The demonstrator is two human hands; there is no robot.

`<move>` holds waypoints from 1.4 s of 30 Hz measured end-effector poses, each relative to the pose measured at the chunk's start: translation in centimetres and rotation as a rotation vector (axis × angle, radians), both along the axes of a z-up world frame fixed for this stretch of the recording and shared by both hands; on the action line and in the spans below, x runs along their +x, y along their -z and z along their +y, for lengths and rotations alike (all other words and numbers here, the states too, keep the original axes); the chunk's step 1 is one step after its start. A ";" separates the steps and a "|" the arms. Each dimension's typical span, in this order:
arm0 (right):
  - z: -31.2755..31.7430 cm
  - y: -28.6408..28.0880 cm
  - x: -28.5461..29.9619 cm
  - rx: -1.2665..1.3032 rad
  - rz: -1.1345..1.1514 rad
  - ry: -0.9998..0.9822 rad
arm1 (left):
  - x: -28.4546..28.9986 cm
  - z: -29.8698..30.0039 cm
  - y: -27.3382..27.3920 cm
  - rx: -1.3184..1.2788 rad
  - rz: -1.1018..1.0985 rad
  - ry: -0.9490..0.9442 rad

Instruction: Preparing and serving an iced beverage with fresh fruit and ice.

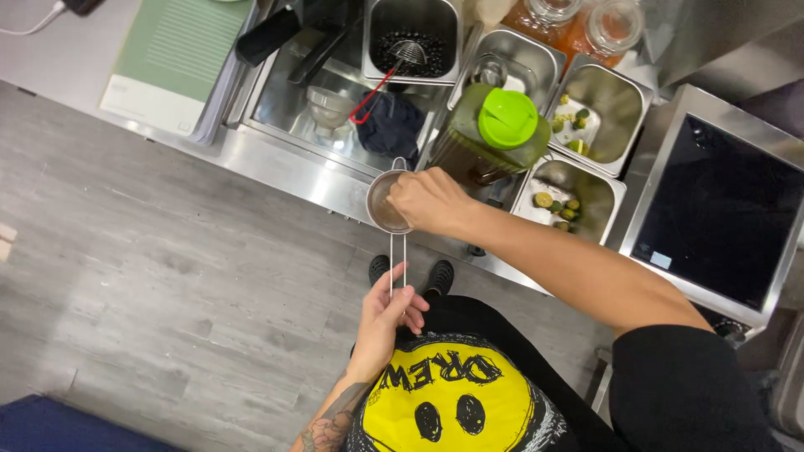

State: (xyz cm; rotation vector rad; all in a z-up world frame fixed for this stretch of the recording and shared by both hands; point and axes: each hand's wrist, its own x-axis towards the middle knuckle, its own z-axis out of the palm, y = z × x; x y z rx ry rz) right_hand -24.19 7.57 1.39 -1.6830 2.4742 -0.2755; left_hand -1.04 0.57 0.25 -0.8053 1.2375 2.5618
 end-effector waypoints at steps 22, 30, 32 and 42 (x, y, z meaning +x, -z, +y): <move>24.8 4.2 -8.5 -0.671 0.074 0.925 | 0.6 -0.2 1.4 -0.072 -0.087 -0.145; 22.5 4.7 -4.9 -0.401 -0.064 0.715 | -0.5 0.9 0.0 -0.136 -0.120 -0.178; 23.3 7.3 -4.8 -0.297 -0.104 0.687 | -0.4 0.7 0.3 -0.133 -0.118 -0.202; 21.2 11.0 -4.6 0.184 -0.523 0.672 | -0.6 1.1 0.7 -0.144 -0.120 -0.238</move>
